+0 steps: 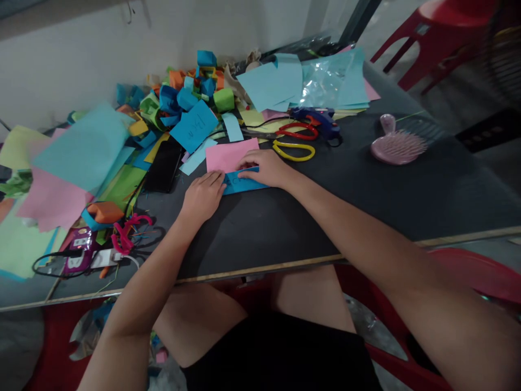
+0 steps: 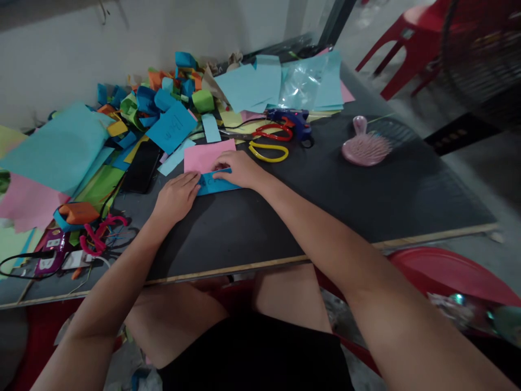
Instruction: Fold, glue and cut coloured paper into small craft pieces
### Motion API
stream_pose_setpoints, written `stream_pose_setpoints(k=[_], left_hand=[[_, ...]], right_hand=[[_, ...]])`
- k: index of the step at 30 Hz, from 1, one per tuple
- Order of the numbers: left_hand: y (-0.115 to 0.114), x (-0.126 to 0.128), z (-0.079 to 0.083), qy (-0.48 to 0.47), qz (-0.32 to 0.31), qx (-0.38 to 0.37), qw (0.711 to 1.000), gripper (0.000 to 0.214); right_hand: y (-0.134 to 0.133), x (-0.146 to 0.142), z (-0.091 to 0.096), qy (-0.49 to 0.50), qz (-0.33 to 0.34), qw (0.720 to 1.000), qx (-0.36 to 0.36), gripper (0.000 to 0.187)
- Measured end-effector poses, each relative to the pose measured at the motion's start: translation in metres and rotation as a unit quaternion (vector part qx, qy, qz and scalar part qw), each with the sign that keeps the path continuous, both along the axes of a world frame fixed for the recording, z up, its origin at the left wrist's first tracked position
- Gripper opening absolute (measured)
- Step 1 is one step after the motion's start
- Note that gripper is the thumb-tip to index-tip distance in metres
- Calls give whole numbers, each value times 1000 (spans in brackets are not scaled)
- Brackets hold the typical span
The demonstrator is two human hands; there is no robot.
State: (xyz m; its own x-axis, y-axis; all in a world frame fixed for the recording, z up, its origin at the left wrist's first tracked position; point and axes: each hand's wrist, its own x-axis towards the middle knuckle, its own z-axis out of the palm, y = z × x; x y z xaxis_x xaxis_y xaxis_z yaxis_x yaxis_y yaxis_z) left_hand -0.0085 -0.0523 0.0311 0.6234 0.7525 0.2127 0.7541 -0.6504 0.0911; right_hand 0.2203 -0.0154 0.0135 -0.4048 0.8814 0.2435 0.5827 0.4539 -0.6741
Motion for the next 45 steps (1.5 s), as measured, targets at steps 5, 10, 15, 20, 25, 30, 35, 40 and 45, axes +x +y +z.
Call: stream_pose_setpoints(k=[5,10,15,20,25,30,35,40,45], left_hand=[[-4,0,-5,5,8,-10,1000,45],[-5,-1,-7,3,11,-28,1000,46],[-1,-5,-8,-13,2,-38,999,48],[3,-10,-10,-62,10,-37,997,50],[13,-16,-10,-127,68,-35,989,65],[24,-23,-11,-167,65,-48,983,29],[25,-22,-14,-164,97,-50,980,17],[20,-14,-12,-172,128,-57,975,14],[21,-13,-11,-192,181,-64,963,26]], right_hand=[[-2,0,0,-11,2,1000,9,18],[-9,-1,-1,-79,0,994,72,22],[-13,-4,2,-139,-8,987,85,26],[-11,-6,3,-134,-25,988,67,26],[-8,-8,6,-127,6,992,24,24],[-9,-8,5,-117,8,993,24,21],[-10,-10,3,-113,1,993,26,17],[-8,-9,0,-115,-1,993,37,19],[-7,-9,2,-119,-11,992,30,20]])
